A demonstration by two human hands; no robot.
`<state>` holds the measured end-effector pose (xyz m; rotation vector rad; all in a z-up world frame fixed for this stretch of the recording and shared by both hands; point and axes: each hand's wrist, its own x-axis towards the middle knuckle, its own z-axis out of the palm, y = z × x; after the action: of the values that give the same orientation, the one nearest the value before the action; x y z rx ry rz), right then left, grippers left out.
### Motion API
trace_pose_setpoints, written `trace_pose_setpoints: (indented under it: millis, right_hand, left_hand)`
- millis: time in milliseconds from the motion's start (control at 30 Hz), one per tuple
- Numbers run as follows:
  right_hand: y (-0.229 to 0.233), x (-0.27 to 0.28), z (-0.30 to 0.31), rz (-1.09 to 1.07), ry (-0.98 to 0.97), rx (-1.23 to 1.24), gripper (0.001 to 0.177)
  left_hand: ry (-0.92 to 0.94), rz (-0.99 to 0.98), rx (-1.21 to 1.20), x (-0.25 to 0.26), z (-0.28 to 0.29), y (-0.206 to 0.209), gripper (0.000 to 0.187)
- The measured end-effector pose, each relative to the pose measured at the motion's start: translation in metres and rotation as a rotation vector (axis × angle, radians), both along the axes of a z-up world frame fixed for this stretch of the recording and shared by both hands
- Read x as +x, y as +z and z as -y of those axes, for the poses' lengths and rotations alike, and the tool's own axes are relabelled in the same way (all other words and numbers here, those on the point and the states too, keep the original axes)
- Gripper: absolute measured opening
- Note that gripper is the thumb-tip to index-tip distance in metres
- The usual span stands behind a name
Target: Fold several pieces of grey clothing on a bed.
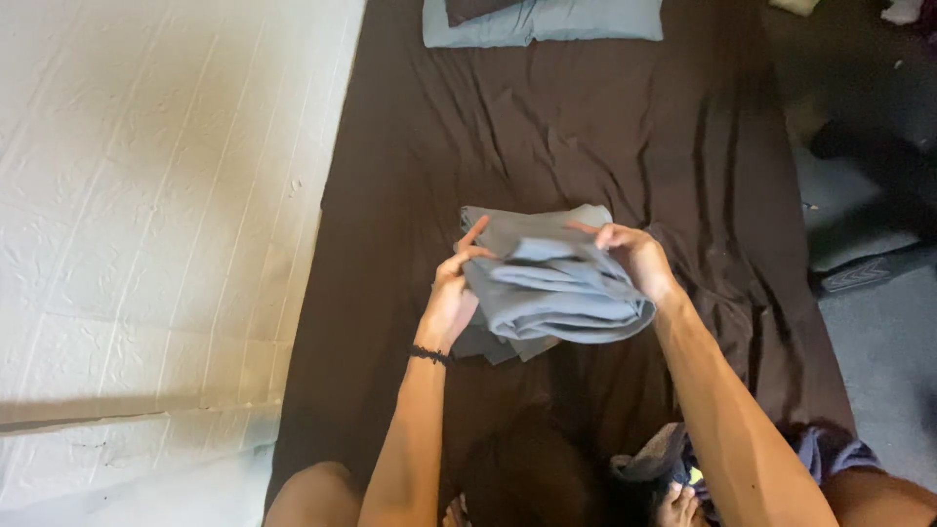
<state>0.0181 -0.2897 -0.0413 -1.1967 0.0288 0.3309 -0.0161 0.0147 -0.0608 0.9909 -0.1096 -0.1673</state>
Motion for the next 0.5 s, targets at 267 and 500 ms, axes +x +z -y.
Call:
trace_pose_setpoints:
  millis: [267, 500]
  right_hand:
    - [0.058, -0.019, -0.021, -0.394, 0.014, -0.563, 0.077]
    - [0.08, -0.024, -0.035, -0.309, 0.147, -0.282, 0.084]
  left_hand:
    - [0.003, 0.173, 0.106, -0.004, 0.007, 0.027, 0.03]
    - [0.107, 0.078, 0.122, -0.006, 0.015, 0.036, 0.042]
